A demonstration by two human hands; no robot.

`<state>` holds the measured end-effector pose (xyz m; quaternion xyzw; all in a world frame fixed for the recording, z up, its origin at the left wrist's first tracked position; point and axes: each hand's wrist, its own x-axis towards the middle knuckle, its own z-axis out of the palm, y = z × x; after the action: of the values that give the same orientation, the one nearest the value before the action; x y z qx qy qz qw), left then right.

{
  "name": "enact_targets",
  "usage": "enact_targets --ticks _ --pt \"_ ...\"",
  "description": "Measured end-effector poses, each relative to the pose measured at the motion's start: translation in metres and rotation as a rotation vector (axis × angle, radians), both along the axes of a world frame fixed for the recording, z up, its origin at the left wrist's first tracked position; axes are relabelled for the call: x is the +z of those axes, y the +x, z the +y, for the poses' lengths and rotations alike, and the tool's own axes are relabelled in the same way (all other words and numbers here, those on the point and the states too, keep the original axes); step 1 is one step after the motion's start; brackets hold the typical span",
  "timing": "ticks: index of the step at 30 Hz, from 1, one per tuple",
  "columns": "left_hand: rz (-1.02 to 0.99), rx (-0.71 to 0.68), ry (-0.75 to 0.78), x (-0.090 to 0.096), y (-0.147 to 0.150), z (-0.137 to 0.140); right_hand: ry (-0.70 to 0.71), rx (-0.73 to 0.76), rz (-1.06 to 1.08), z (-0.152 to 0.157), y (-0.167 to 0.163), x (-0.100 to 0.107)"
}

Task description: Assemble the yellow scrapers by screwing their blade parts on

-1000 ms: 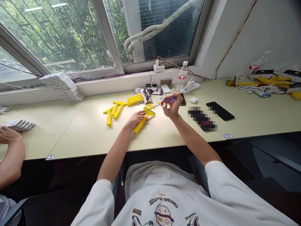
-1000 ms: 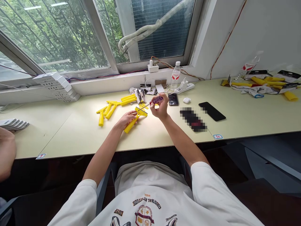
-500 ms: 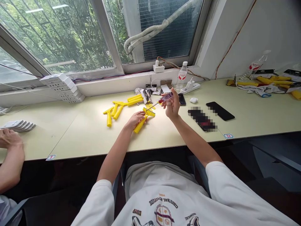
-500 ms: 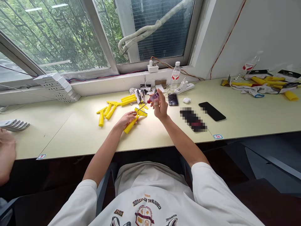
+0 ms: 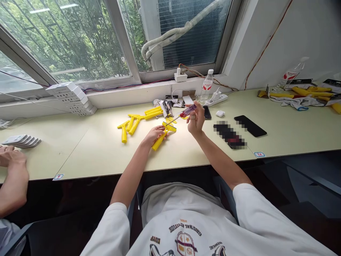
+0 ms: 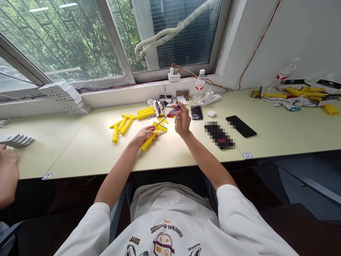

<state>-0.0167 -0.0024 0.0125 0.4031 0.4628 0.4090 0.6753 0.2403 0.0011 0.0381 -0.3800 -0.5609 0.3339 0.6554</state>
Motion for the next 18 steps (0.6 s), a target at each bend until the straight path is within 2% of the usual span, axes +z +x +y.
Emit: enact_targets --ticks 2,6,8,15,18 --pt "-0.001 0.003 -0.001 -0.001 0.0 0.001 0.09 -0.018 0.001 0.008 0.0 -0.006" --pt "0.0 -0.015 -0.002 -0.004 -0.002 0.003 0.425 -0.171 0.028 0.033 -0.002 -0.016" --pt "0.006 -0.024 -0.001 -0.005 -0.002 0.003 0.519 -0.201 0.048 0.042 -0.002 -0.019" --pt "0.007 -0.018 0.01 -0.003 -0.001 0.002 0.55 -0.259 0.019 0.045 0.003 -0.023" --pt "0.009 -0.017 0.006 0.0 0.0 0.0 0.522 -0.25 0.004 0.041 0.004 -0.025"
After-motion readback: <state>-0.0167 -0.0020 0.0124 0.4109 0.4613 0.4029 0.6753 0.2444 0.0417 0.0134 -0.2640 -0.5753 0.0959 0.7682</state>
